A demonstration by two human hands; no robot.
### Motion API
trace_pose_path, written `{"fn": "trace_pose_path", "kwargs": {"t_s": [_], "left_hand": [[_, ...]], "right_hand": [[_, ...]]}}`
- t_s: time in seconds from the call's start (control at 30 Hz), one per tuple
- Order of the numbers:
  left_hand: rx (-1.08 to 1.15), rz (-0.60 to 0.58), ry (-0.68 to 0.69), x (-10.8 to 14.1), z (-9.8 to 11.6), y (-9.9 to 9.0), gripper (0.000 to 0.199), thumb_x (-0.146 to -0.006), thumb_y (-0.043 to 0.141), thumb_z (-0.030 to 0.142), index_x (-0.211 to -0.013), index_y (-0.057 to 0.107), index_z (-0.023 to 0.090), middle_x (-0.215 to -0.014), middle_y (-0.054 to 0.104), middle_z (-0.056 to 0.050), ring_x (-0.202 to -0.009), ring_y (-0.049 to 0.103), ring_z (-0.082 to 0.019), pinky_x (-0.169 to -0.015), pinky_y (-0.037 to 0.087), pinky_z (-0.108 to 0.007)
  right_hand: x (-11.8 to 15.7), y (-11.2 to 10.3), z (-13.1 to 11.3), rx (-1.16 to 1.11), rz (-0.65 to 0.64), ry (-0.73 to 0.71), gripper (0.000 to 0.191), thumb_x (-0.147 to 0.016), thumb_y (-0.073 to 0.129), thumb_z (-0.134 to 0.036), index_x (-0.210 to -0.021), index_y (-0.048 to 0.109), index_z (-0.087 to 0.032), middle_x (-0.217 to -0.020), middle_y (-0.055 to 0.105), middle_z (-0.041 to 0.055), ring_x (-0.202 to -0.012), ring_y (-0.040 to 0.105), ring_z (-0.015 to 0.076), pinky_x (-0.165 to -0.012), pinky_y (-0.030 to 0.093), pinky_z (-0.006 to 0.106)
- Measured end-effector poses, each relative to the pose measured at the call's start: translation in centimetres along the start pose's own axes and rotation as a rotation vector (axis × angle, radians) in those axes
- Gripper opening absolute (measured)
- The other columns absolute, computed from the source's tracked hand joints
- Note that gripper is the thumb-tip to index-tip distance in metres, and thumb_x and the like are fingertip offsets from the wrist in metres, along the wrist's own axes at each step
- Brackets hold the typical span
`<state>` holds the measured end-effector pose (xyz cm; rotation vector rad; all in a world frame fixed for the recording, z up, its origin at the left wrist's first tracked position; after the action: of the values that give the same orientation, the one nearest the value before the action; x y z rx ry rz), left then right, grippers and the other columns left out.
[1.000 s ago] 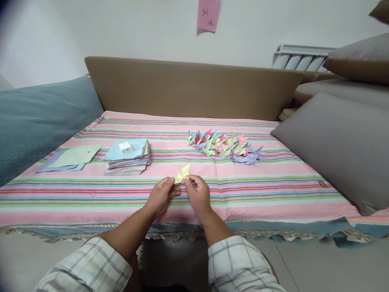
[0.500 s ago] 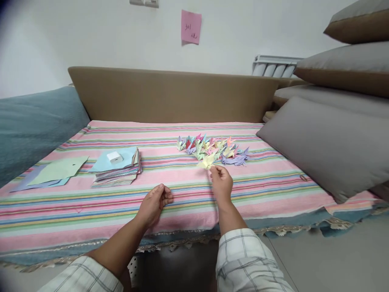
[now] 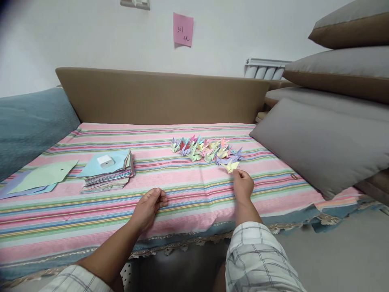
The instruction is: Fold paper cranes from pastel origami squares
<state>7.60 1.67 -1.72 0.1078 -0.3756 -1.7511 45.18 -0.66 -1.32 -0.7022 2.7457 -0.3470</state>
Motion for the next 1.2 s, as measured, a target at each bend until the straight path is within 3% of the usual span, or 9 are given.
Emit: {"fn": "trace_pose_path", "kwargs": {"t_s": [0.43, 0.7, 0.9, 1.2], "left_hand": [[-0.013, -0.014, 0.011, 0.3, 0.0, 0.0, 0.038, -0.071, 0.065, 0.052, -0.071, 0.060, 0.014, -0.069, 0.057, -0.001, -0.066, 0.056, -0.012, -0.066, 0.050, -0.025], [-0.032, -0.009, 0.006, 0.4, 0.3, 0.3, 0.040, -0.068, 0.066, 0.054, -0.070, 0.059, 0.014, -0.067, 0.056, -0.001, -0.064, 0.055, -0.012, -0.064, 0.049, -0.024], [-0.045, -0.014, 0.016, 0.5, 0.3, 0.3, 0.038, -0.070, 0.065, 0.053, -0.070, 0.059, 0.015, -0.068, 0.057, -0.001, -0.064, 0.055, -0.012, -0.064, 0.048, -0.024], [-0.072, -0.016, 0.023, 0.4, 0.1, 0.3, 0.039, -0.071, 0.064, 0.054, -0.070, 0.059, 0.015, -0.068, 0.057, -0.001, -0.063, 0.055, -0.012, -0.064, 0.048, -0.025]], "right_hand": [[-0.6, 1.1, 0.3, 0.187, -0.035, 0.037, 0.043, -0.070, 0.054, -0.052, -0.089, 0.075, -0.019, -0.083, 0.071, 0.0096, -0.075, 0.061, 0.0254, -0.069, 0.044, 0.035], [-0.8, 1.4, 0.3, 0.172, -0.052, 0.011, 0.048, -0.069, 0.053, -0.054, -0.087, 0.075, -0.015, -0.067, 0.068, 0.0092, -0.065, 0.058, 0.0232, -0.063, 0.043, 0.033], [-0.8, 1.7, 0.0, 0.266, -0.074, 0.007, 0.044, -0.069, 0.053, -0.055, -0.086, 0.075, -0.021, -0.080, 0.071, 0.0103, -0.064, 0.057, 0.0226, -0.062, 0.041, 0.035], [-0.8, 2.5, -0.6, 0.297, -0.074, 0.033, 0.044, -0.071, 0.050, -0.055, -0.089, 0.074, -0.023, -0.084, 0.071, 0.0093, -0.071, 0.058, 0.0241, -0.063, 0.040, 0.033]]}}
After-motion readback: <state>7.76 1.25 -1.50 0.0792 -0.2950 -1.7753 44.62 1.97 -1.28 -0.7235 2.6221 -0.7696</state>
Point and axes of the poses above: each hand's wrist, its own x-axis away from the middle knuckle, its own y-axis out of the palm, z = x × y, the point moved 7 cm from there along -x, towards the middle knuckle
